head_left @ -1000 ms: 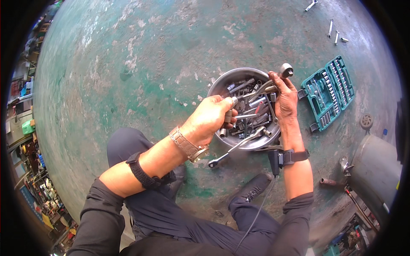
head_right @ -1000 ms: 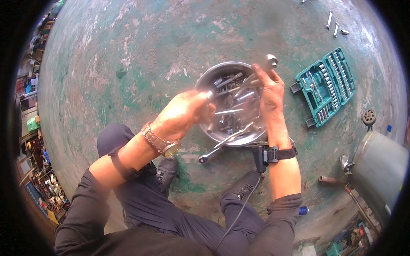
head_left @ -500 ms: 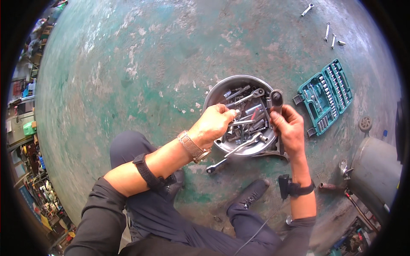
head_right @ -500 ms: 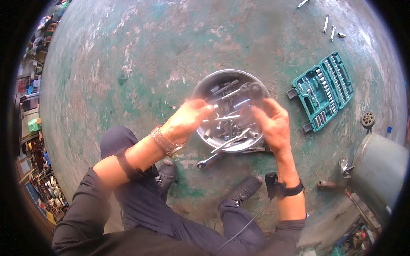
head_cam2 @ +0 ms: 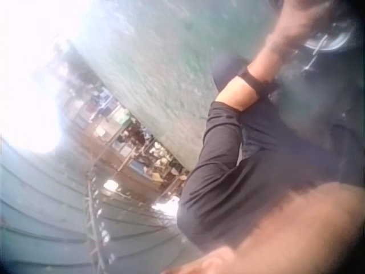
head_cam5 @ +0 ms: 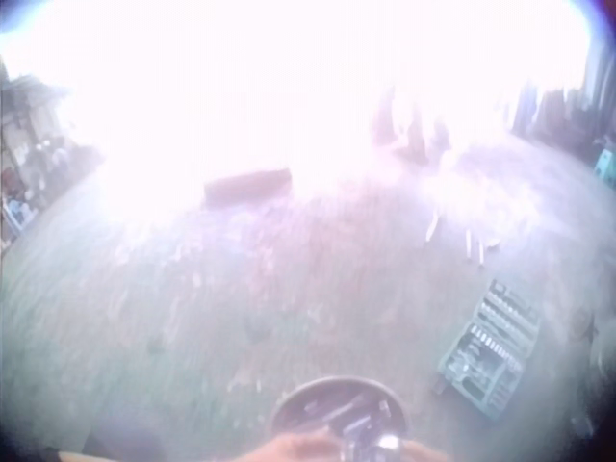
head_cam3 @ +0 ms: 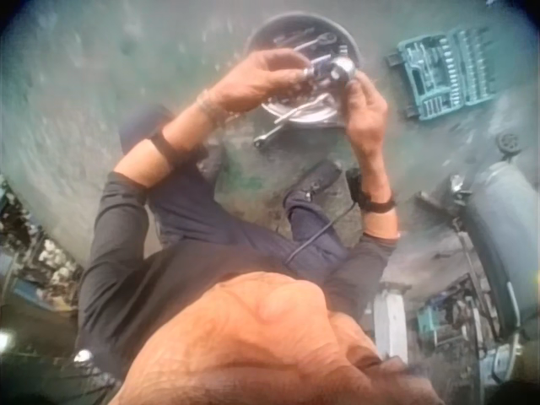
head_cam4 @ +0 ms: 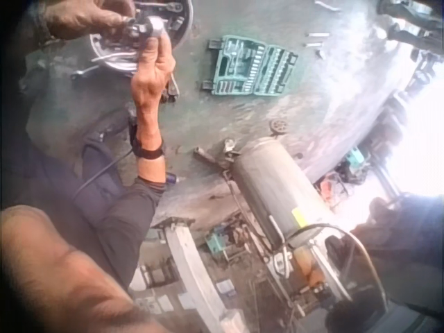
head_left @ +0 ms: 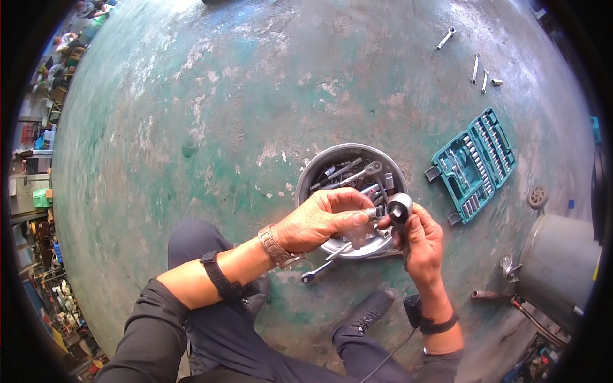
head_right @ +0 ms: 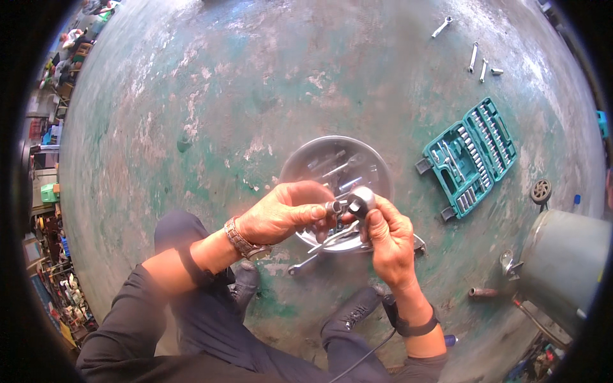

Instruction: The person uses a socket wrench to loosen and remove bolts from a disassembled engine block. After removing the bolts, they walk to a tool tray and sit on the floor to sort through sockets and wrenches, selecting and testing different socket sizes.

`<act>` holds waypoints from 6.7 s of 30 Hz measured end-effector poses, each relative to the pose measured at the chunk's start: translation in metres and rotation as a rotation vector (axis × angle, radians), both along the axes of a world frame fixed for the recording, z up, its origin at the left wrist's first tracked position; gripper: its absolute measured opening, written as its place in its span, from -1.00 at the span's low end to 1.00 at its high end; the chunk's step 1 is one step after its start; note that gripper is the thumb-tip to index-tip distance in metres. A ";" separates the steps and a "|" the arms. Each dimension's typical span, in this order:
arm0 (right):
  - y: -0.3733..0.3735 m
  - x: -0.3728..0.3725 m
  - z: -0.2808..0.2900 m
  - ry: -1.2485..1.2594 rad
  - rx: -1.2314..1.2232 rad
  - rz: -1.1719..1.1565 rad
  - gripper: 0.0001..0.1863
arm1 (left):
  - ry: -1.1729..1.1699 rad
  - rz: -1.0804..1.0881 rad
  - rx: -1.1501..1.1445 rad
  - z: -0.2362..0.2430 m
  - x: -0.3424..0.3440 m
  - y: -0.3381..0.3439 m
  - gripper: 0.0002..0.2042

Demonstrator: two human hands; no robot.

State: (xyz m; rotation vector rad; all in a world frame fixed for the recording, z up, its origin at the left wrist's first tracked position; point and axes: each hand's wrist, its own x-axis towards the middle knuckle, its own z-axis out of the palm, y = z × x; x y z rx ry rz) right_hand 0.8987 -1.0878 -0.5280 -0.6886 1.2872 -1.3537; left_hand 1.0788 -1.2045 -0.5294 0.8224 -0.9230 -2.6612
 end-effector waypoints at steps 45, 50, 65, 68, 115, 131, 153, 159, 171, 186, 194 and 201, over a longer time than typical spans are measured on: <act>-0.018 -0.020 -0.026 0.247 0.064 -0.144 -0.74 | -0.178 0.212 -0.127 0.002 0.000 -0.003 -0.83; -0.007 -0.045 -0.068 0.433 0.240 -0.184 -0.83 | -0.340 0.252 -0.102 0.005 0.005 -0.010 -0.84; -0.007 -0.006 -0.126 0.476 0.408 0.097 -0.70 | -0.310 0.252 -0.067 0.000 0.006 -0.005 -0.86; -0.008 0.022 -0.136 0.821 0.509 0.134 -0.72 | -0.313 0.251 -0.061 0.000 0.007 -0.006 -0.87; -0.010 0.006 -0.157 0.563 0.554 0.239 -0.64 | -0.345 0.231 -0.050 -0.004 0.008 -0.009 -0.86; -0.012 0.013 -0.148 0.086 0.377 0.306 -0.50 | -0.366 0.175 -0.076 -0.004 0.006 -0.007 -0.77; 0.002 0.075 -0.174 0.164 0.324 0.418 -0.50 | -0.384 0.165 -0.126 -0.017 -0.005 -0.006 -0.80; 0.002 -0.003 -0.146 0.275 0.394 0.470 -0.58 | -0.370 0.179 -0.117 -0.013 0.001 -0.006 -0.78; 0.041 -0.050 -0.115 0.799 0.538 0.222 -0.69 | -0.360 0.177 -0.104 -0.008 0.004 -0.002 -0.79; 0.023 0.016 -0.125 1.076 0.120 0.744 -0.87 | -0.353 0.166 -0.126 -0.012 0.004 0.000 -0.81; 0.031 0.026 -0.132 1.299 0.021 0.841 -0.93 | -0.358 0.191 -0.131 -0.009 0.007 -0.003 -0.82; 0.028 0.027 -0.129 1.366 0.172 0.932 -0.84 | -0.352 0.182 -0.162 -0.008 0.008 -0.003 -0.83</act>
